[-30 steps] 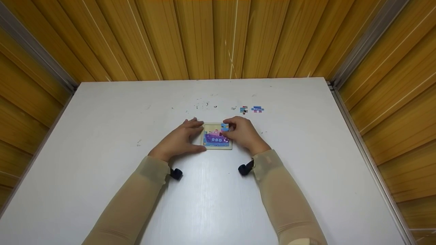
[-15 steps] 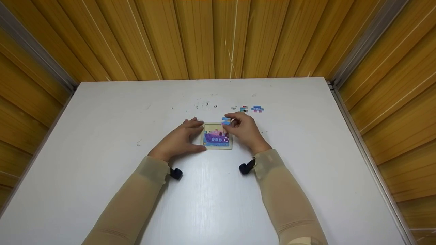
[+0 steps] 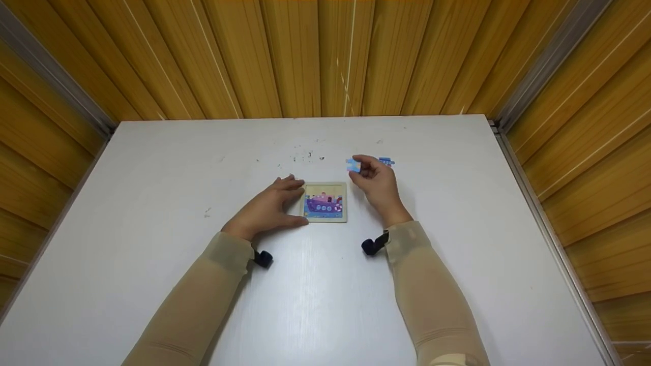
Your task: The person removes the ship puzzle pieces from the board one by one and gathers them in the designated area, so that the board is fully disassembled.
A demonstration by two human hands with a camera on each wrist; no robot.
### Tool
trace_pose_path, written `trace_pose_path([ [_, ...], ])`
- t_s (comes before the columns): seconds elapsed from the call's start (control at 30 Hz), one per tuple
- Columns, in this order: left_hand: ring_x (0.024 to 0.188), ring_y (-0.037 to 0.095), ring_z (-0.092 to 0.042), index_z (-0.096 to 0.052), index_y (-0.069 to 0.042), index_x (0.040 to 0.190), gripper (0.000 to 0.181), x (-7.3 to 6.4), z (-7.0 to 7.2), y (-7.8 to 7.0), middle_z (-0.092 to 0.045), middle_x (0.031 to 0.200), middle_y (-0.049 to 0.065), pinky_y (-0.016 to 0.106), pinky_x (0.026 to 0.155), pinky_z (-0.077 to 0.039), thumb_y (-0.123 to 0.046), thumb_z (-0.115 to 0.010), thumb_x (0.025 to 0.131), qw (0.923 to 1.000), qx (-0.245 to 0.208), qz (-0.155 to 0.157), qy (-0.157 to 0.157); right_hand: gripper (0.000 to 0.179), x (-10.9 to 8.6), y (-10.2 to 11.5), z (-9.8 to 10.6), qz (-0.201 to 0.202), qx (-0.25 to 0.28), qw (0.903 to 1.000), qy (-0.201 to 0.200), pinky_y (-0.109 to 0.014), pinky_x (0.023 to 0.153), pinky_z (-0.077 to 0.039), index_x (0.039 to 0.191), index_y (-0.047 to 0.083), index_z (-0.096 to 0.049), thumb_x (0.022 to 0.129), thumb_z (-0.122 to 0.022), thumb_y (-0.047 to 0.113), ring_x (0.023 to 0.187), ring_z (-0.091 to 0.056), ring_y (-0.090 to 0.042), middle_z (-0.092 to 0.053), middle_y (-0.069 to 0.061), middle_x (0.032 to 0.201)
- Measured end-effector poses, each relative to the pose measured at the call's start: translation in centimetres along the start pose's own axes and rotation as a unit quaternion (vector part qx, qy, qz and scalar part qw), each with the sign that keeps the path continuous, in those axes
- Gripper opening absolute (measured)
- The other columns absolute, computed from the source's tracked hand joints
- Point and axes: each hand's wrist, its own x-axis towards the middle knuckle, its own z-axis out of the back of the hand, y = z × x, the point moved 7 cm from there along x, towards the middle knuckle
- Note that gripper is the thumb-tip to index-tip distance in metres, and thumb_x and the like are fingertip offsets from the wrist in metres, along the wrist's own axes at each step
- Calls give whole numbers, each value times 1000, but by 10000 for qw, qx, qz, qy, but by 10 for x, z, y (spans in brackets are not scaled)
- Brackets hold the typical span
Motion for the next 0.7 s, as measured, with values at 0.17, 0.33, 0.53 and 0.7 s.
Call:
trace_pose_path([
  [0.17, 179, 27, -21, -58, -14, 167, 91, 1, -2, 2, -43, 183, -5, 43, 147, -22, -52, -93, 92, 10000, -18, 44, 26, 50, 5, -8, 20, -372, 306, 9959, -763, -17, 66, -53, 157, 3, -64, 107, -70, 1, 84, -62, -9, -57, 1, 117],
  [0.33, 179, 29, -22, -57, -13, 167, 91, 1, -2, 3, -43, 183, -4, 44, 147, -23, -51, -94, 92, 10000, -22, 44, 30, 47, 6, -14, 38, -714, 1227, 9820, -1250, -17, 73, -55, 158, 11, -66, 112, -63, 3, 91, -61, -13, -54, 2, 123],
  [0.53, 179, 31, -22, -58, -13, 166, 91, 2, -2, 2, -42, 184, -2, 45, 147, -23, -50, -94, 92, 10000, -34, 39, 35, 48, 8, -20, 58, -879, 1658, 9702, -1532, -15, 80, -58, 162, 26, -64, 116, -64, 13, 100, -60, -14, -57, 3, 124],
  [0.7, 179, 32, -22, -59, -14, 166, 90, 2, -2, 2, -42, 184, -3, 46, 147, -23, -51, -94, 92, 10000, -28, 44, 42, 37, 8, -23, 76, -818, 1800, 9586, -2048, -19, 82, -65, 144, 10, -67, 108, -77, 9, 98, -70, -17, -72, -1, 111],
])
